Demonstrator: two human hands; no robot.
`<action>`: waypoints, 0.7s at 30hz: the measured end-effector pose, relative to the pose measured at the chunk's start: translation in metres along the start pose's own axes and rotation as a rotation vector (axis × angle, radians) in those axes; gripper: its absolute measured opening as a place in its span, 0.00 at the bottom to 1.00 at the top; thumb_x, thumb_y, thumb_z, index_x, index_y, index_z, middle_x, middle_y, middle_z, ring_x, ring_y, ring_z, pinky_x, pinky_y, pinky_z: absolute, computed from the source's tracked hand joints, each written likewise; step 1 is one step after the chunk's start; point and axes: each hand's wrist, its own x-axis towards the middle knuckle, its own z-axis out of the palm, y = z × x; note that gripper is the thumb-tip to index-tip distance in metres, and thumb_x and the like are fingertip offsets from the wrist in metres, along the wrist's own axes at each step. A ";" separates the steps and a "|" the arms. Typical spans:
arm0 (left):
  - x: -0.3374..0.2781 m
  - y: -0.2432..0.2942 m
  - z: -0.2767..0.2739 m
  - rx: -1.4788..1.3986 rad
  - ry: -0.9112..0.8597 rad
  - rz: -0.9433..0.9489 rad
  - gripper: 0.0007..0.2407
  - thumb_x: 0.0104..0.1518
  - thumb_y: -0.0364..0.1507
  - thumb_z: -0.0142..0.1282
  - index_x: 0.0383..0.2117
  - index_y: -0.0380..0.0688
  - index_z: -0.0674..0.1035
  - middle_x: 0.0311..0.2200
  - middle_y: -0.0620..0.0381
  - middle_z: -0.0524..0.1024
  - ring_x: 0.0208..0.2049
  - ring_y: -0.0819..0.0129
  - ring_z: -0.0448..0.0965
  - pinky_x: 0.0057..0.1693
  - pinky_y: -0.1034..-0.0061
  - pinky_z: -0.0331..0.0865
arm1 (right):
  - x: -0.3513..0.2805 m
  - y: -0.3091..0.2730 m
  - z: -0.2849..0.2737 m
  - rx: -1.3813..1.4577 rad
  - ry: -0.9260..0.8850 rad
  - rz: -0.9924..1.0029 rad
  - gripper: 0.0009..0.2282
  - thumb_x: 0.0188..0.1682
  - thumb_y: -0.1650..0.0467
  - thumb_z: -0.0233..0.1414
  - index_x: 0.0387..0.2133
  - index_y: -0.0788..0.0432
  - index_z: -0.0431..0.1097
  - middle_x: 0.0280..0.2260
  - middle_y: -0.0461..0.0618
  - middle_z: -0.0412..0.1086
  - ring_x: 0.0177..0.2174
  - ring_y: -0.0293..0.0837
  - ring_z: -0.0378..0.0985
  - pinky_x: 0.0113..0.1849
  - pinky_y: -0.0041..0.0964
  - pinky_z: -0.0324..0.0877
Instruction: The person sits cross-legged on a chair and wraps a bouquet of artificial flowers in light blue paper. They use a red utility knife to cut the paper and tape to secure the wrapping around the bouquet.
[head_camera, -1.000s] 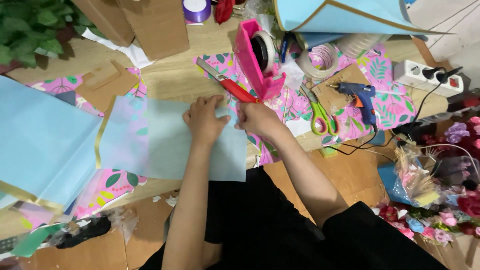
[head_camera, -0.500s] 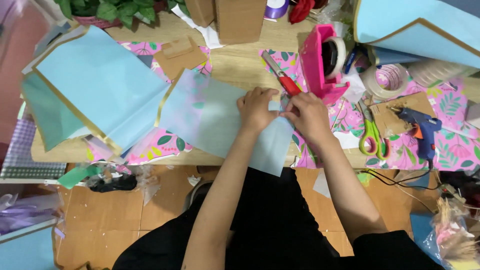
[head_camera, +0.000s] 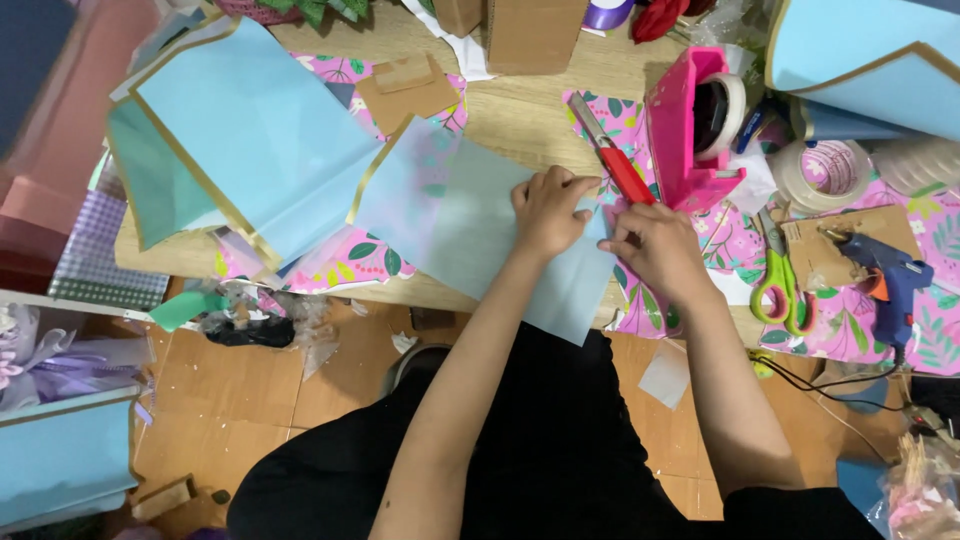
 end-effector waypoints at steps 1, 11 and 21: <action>-0.002 -0.001 0.001 0.002 0.003 0.002 0.18 0.61 0.36 0.58 0.57 0.68 0.73 0.50 0.62 0.67 0.59 0.62 0.62 0.69 0.51 0.41 | -0.004 -0.006 -0.006 -0.001 0.004 -0.001 0.09 0.42 0.66 0.65 0.23 0.51 0.70 0.27 0.47 0.71 0.36 0.55 0.74 0.39 0.50 0.66; -0.078 0.006 -0.040 0.152 0.729 0.405 0.11 0.58 0.29 0.58 0.46 0.59 0.79 0.43 0.68 0.74 0.46 0.70 0.75 0.58 0.60 0.51 | -0.032 0.025 -0.058 0.394 0.681 0.430 0.02 0.62 0.72 0.55 0.42 0.58 0.71 0.37 0.47 0.69 0.34 0.38 0.69 0.35 0.34 0.66; -0.192 -0.023 -0.066 0.129 0.805 0.446 0.08 0.61 0.23 0.61 0.42 0.54 0.81 0.36 0.63 0.77 0.40 0.66 0.78 0.54 0.66 0.58 | 0.009 0.087 -0.035 0.331 0.505 0.535 0.05 0.56 0.68 0.63 0.31 0.52 0.77 0.22 0.36 0.62 0.26 0.32 0.62 0.32 0.33 0.60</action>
